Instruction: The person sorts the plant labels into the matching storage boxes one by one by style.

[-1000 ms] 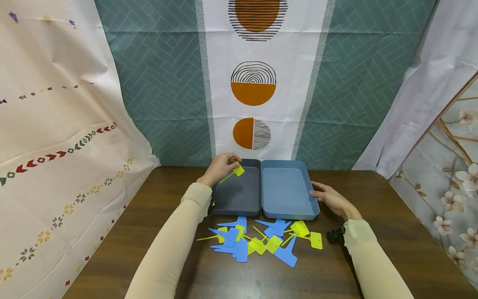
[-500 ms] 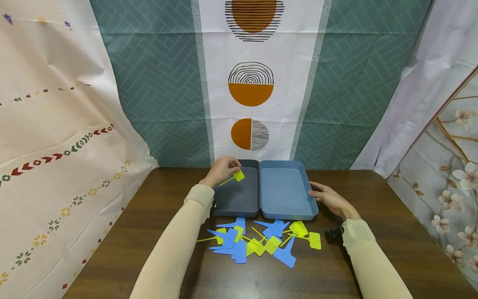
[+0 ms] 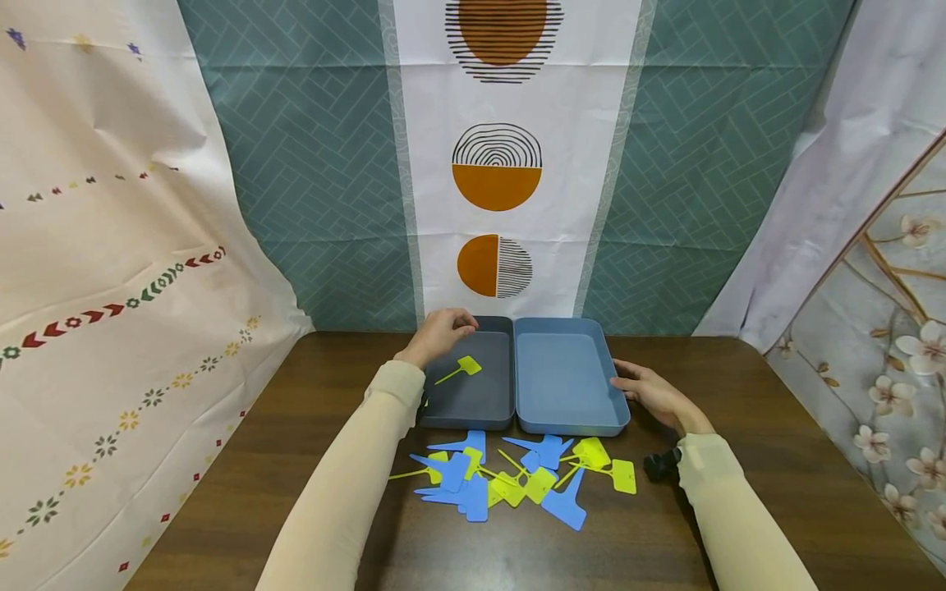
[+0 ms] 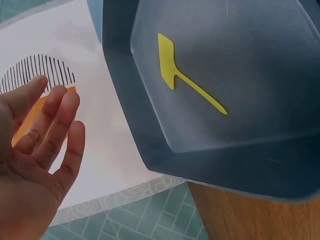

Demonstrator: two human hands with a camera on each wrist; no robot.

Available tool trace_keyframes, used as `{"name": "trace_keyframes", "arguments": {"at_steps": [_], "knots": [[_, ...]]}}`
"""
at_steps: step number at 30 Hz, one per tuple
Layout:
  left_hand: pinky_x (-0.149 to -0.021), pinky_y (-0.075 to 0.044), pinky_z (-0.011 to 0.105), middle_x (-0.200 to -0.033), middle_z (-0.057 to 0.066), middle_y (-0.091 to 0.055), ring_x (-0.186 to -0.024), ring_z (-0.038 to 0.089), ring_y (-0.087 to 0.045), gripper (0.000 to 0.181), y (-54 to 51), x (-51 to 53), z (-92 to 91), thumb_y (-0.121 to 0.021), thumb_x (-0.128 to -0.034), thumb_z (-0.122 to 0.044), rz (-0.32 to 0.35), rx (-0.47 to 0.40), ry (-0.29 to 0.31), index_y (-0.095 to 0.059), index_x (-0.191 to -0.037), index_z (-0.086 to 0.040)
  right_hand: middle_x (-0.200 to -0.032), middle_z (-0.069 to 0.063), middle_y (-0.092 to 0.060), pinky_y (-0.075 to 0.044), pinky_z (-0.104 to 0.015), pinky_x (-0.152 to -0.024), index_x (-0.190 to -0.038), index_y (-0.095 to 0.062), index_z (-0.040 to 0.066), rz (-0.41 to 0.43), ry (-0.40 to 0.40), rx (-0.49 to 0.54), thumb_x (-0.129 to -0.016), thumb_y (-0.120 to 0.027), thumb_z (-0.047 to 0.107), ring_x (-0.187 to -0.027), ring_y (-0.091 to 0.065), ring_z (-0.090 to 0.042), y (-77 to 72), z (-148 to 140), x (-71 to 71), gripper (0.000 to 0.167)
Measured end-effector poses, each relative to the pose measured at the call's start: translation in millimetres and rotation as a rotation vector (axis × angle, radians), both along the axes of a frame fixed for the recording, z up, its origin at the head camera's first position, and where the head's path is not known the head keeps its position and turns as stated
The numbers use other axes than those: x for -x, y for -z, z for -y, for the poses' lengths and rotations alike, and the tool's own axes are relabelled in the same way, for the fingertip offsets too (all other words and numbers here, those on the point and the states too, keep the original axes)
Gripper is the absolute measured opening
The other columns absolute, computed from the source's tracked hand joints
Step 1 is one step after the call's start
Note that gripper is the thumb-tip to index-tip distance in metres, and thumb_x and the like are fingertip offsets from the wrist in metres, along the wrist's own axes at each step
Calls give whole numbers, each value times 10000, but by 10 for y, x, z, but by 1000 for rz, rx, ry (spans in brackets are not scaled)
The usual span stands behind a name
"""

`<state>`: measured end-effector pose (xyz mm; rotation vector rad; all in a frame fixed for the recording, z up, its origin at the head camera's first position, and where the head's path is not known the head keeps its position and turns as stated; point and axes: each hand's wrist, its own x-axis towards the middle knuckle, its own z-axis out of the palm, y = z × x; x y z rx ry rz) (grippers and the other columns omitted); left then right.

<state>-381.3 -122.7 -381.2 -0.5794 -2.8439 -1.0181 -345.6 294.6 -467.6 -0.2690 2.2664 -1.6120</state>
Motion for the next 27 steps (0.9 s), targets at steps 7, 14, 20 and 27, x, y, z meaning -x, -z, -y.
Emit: {"name": "trace_keyframes", "arguments": {"at_steps": [7, 14, 20, 27], "knots": [[-915, -556, 423, -1145, 115, -736, -1037, 280, -677, 175, 4, -6, 11, -636, -1054, -166, 8, -16, 11, -744, -1167, -86, -1678, -309, -143, -284, -613, -1198, -1652, -95, -16, -3, -3, -9, -1116, -493, 196, -1476, -320, -487, 8, -4, 9, 701], [-913, -560, 412, -1149, 108, -731, -1027, 264, -678, 175, 15, -48, 46, -638, -1054, -169, 23, -56, 24, -739, -1180, -100, -1675, -318, -133, -275, -620, -1197, -1652, -82, -18, 0, -11, -10, -1119, -483, 201, -1483, -302, -495, 5, -8, 1, 702], [-927, -555, 423, -1126, 87, -718, -1037, 262, -675, 171, -20, -135, 76, -659, -1040, -162, 34, -147, 24, -735, -1182, -105, -1676, -321, -123, -340, -573, -1171, -1645, -83, -38, -25, -32, -8, -1124, -467, 190, -1478, -310, -490, 24, -40, 21, 686], [-943, -555, 423, -1162, 76, -723, -1045, 245, -680, 184, -20, -175, 115, -660, -1039, -164, 24, -194, 45, -733, -1197, -103, -1671, -329, -129, -376, -538, -1148, -1644, -82, -42, -29, -42, 7, -1120, -480, 184, -1466, -328, -489, 17, -35, 12, 695]]}}
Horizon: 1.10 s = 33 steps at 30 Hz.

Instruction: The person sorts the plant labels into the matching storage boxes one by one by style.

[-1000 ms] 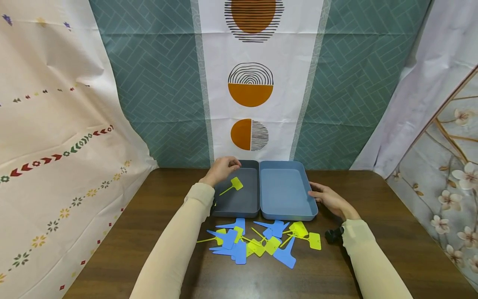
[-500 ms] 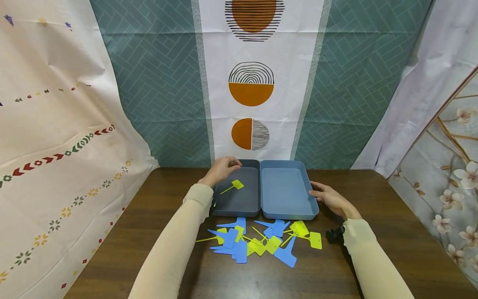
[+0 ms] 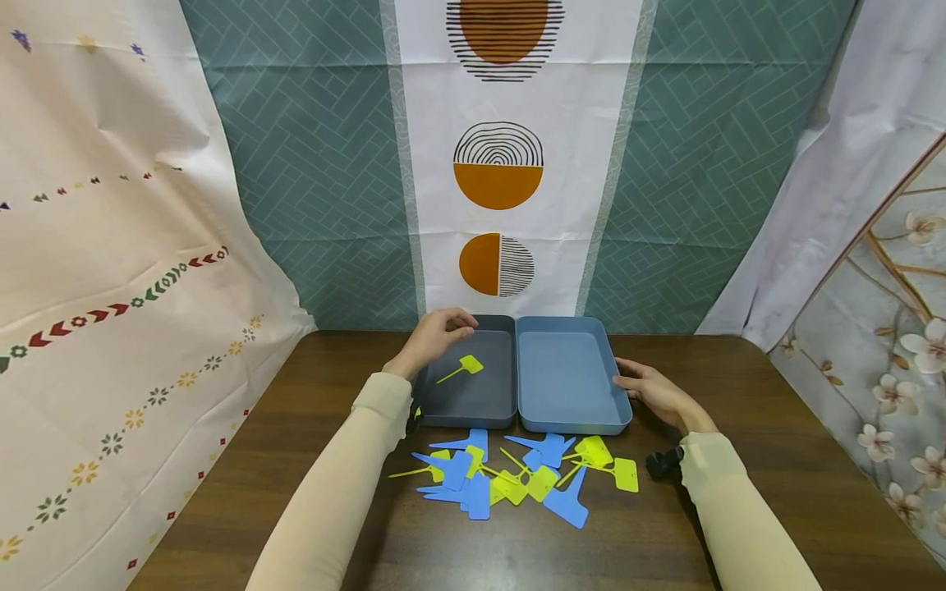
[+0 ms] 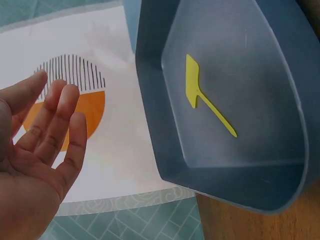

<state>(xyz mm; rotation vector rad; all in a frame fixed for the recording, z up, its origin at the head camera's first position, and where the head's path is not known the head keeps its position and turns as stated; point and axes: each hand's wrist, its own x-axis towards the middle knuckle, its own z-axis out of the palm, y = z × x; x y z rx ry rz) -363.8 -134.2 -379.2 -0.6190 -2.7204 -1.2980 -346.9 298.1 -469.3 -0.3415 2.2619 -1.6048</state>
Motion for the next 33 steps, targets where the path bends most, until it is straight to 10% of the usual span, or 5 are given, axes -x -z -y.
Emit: {"name": "trace_keyframes", "arguments": {"at_steps": [33], "knots": [[-911, -552, 360, -1128, -8, -720, -1007, 176, -654, 184, 44, -796, 129, -667, -1037, -180, -2, 64, 212, -726, -1207, -142, -1686, -307, -106, -326, -585, -1183, -1650, -78, -27, 22, 16, 12, -1125, -459, 167, -1477, -318, -492, 8, -1, 10, 677]]}}
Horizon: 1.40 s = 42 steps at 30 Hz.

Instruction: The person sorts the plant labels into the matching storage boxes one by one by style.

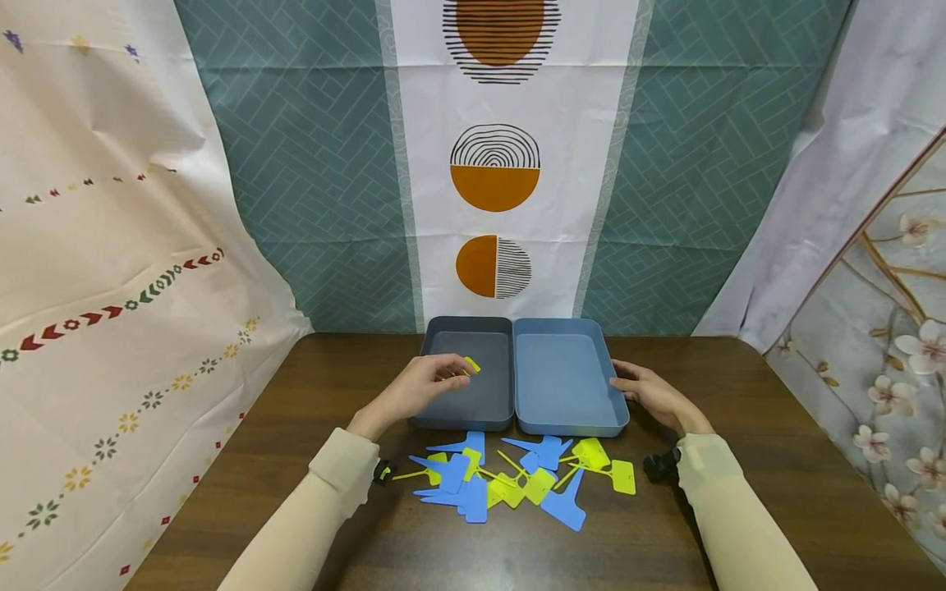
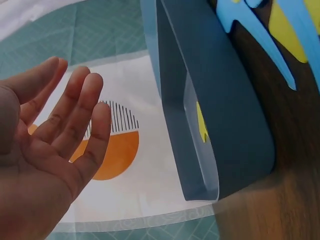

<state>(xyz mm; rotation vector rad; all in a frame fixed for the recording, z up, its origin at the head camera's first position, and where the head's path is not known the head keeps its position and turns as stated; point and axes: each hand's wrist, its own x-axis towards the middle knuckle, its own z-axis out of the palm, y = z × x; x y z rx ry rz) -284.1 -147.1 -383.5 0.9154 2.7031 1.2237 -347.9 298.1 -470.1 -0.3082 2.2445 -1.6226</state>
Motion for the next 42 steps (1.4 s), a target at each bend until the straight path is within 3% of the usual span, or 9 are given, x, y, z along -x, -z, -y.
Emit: {"name": "trace_keyframes", "arguments": {"at_steps": [7, 19, 28, 33, 42], "knots": [[-921, -553, 358, -1136, 25, -720, -1007, 167, -657, 211, 37, -90, 41, -650, -1049, -214, -1, 53, 71, -721, -1233, -136, -1686, -302, -120, -293, -603, -1196, -1653, -88, -16, 4, 2, -5, -1122, -473, 187, -1486, -303, -488, 10, 16, 10, 686], [-868, -557, 331, -1085, -41, -705, -985, 148, -658, 226, 48, -226, 46, -651, -1050, -205, 52, 145, 155, -707, -1264, -159, -1681, -305, -137, -267, -611, -1206, -1652, -98, -17, 2, 8, -16, -1122, -476, 193, -1489, -295, -485, 0, 24, -8, 684], [-856, -553, 299, -1202, 81, -717, -989, 136, -646, 241, 132, -306, -4, -651, -1050, -183, 88, 225, 203, -716, -1262, -88, -1679, -309, -139, -267, -609, -1207, -1650, -96, -24, 0, 10, -15, -1120, -482, 188, -1487, -301, -483, -5, 14, -5, 689], [-833, -541, 274, -1118, 39, -686, -937, 124, -616, 235, 182, -340, -1, -692, -1022, -155, 103, 262, 236, -726, -1241, -78, -1680, -305, -144, -270, -611, -1205, -1651, -100, -19, -1, 12, -10, -1117, -489, 193, -1481, -309, -483, -13, 11, -11, 694], [-984, -539, 434, -1155, 29, -632, -1145, 270, -620, 297, 315, -464, 21, -780, -953, -148, 132, 320, 220, -735, -1246, -139, -1679, -306, -143, -287, -601, -1198, -1652, -95, -20, 3, 12, -5, -1116, -494, 198, -1476, -318, -475, -9, 13, -17, 702]]}}
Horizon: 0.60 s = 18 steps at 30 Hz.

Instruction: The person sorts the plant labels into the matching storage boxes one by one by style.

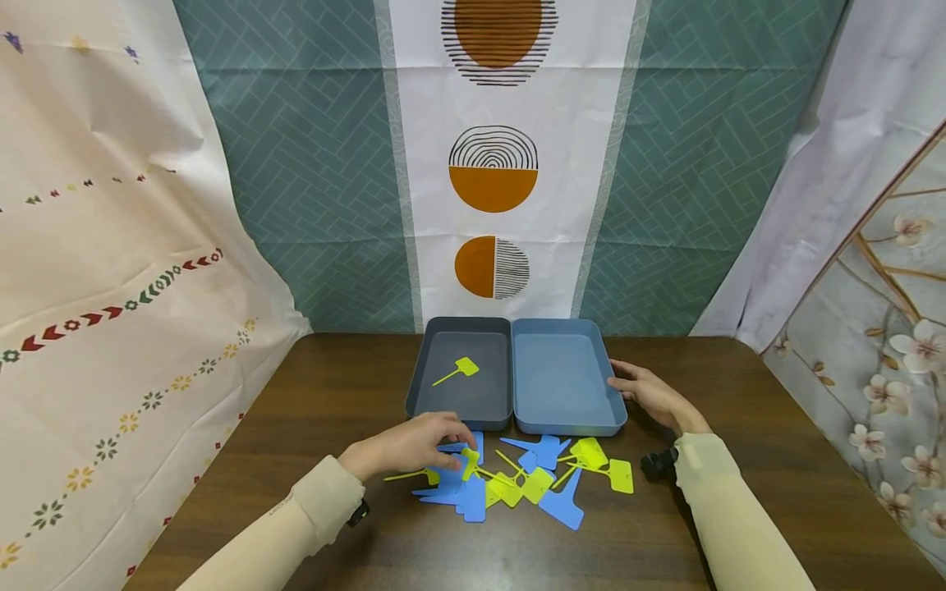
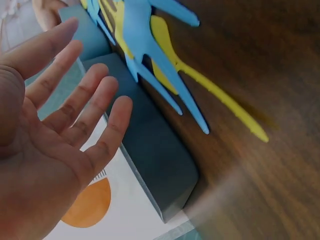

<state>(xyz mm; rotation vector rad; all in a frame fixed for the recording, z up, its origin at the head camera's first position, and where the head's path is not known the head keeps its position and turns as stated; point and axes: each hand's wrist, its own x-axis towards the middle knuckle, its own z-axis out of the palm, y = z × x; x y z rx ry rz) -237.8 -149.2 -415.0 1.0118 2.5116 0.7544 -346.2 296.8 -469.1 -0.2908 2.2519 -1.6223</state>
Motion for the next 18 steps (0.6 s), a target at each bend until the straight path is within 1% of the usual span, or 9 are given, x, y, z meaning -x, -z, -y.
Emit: {"name": "trace_keyframes", "arguments": {"at_steps": [4, 7, 12, 18], "knots": [[-988, -531, 411, -1220, -9, -611, -1183, 253, -601, 328, 43, -31, -6, -810, -925, -151, 2, 30, 1, -739, -1245, -179, -1679, -308, -139, -280, -606, -1201, -1652, -92, -20, 1, -1, 1, -1117, -490, 195, -1480, -312, -477, -4, 3, 1, 700], [-953, -527, 353, -1239, -19, -599, -1149, 229, -590, 347, 73, -41, -16, -833, -904, -164, -19, 59, 9, -745, -1238, -199, -1679, -307, -141, -279, -606, -1202, -1653, -95, -16, 0, -2, -1, -1118, -491, 200, -1480, -314, -476, -10, 6, 2, 699], [-919, -523, 297, -1216, -22, -589, -1079, 193, -577, 359, 110, -58, -26, -857, -878, -161, -49, 93, 1, -755, -1220, -205, -1681, -304, -137, -273, -605, -1205, -1653, -95, -15, -1, -2, 1, -1116, -495, 202, -1484, -307, -475, -15, 11, 7, 704], [-902, -510, 292, -1175, -12, -572, -1046, 193, -557, 343, 176, -88, -44, -865, -865, -123, -63, 103, 6, -749, -1178, -203, -1681, -304, -139, -297, -599, -1194, -1653, -99, -14, 1, 0, 3, -1118, -489, 196, -1477, -322, -476, 9, 11, 2, 695]]}}
